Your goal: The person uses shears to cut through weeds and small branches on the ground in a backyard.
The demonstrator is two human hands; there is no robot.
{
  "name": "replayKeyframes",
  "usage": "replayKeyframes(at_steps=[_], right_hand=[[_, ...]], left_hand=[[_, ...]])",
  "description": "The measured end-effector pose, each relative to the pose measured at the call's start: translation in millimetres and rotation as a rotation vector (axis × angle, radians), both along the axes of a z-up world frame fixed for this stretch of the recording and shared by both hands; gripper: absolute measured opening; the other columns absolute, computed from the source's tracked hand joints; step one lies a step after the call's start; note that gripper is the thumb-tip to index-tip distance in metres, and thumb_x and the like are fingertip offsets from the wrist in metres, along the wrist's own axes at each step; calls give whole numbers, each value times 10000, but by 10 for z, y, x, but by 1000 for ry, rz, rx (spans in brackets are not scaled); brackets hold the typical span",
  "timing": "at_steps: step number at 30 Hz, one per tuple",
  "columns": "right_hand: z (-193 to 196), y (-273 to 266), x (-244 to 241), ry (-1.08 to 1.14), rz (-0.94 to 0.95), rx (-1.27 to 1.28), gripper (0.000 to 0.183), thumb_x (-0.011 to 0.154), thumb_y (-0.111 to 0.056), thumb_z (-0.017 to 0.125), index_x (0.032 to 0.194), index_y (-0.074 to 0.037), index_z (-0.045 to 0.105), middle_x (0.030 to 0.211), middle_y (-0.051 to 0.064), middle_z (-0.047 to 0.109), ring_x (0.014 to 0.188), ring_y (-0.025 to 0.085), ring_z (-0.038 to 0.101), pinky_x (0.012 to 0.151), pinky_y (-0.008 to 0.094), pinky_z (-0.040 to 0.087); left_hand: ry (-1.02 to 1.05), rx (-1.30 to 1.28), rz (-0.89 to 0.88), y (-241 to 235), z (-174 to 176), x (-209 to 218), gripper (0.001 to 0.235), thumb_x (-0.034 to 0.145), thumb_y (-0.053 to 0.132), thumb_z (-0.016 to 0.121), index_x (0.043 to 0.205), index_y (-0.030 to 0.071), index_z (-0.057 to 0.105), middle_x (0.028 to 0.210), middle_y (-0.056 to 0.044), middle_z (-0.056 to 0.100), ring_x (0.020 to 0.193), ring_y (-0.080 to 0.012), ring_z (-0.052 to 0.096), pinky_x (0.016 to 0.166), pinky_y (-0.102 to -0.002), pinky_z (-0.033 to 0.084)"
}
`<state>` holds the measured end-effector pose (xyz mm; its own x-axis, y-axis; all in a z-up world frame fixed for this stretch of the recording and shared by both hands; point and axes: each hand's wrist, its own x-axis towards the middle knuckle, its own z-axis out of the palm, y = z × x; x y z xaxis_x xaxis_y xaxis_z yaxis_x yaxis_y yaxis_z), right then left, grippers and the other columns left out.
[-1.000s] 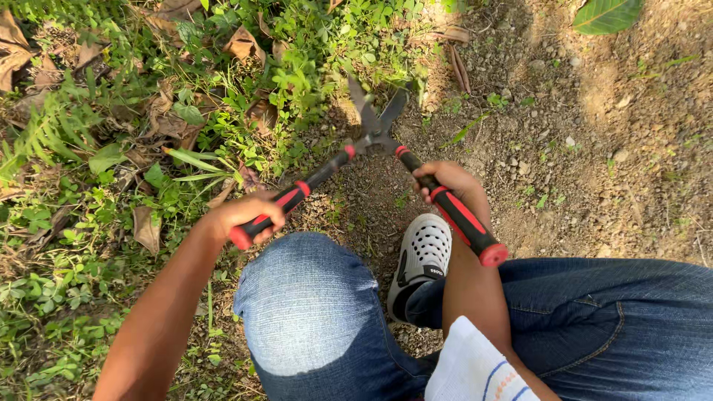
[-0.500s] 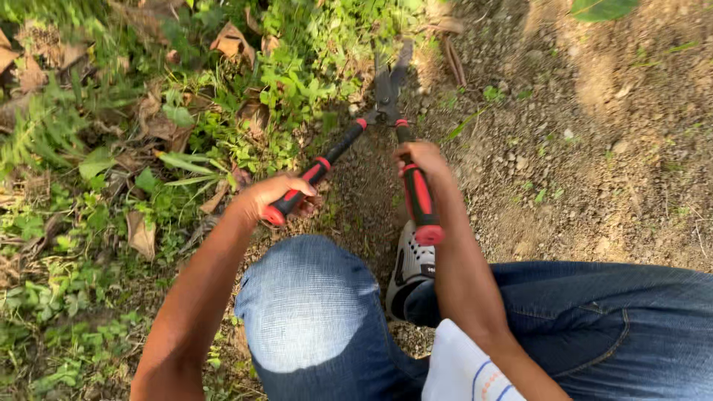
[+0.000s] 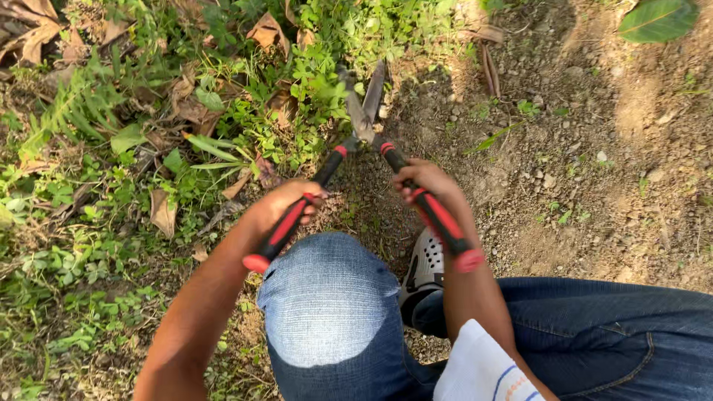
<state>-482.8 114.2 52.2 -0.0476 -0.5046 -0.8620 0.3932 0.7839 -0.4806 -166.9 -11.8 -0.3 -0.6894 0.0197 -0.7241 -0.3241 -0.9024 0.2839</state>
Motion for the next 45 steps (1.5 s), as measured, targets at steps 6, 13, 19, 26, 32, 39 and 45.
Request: replayKeyframes(at_steps=[6,13,19,26,32,39,45], right_hand=[[698,48,-378,-89,222,-14,571,873,-102,610,1432,-33,513,758,44,661,478,72,566,384,208,486],[976,31,-267,126,385,118,474,870,-142,628,1326,-21,583,730,64,628,495,108,572,373,291,489],[550,-26,49,158,323,127,361,870,-128,653,1203,11,632,664,48,590,492,103,551,366,272,430],[-51,-659,-176,151,137,-33,210,904,-122,613,1070,5,620,696,62,634,493,123,561,405,258,455],[-238,-798,-446,60,64,-11,213,935,-123,604,1045,60,607,726,74,644,506,111,563,441,249,462],[-983,-901,425,245,77,-55,211,885,-78,616,1066,18,564,689,111,635,485,202,596,455,366,521],[-756,-659,-638,77,84,-115,239,923,-154,662,1146,-70,645,724,42,688,543,132,611,474,289,491]], left_hand=[[73,152,-53,184,244,411,207,909,166,651,754,124,521,606,17,511,441,-101,512,366,-270,447],[-13,-230,14,883,-608,445,188,843,174,668,968,36,693,767,-23,642,600,-76,615,519,-215,503],[44,-231,-9,699,-1048,684,158,887,184,656,947,42,623,715,-15,593,548,-93,563,478,-239,480],[85,23,128,-99,-665,-53,123,864,168,623,834,104,524,651,18,562,501,-101,543,435,-291,509],[-31,-125,21,-398,-504,-114,160,854,172,665,784,92,545,663,-17,575,530,-142,562,461,-300,489],[-55,-75,202,-117,-680,-410,153,835,182,640,763,92,539,633,-31,571,487,-168,551,445,-331,505],[33,-162,96,-450,-637,85,159,858,196,655,777,73,595,612,-35,582,478,-182,541,448,-368,466]])
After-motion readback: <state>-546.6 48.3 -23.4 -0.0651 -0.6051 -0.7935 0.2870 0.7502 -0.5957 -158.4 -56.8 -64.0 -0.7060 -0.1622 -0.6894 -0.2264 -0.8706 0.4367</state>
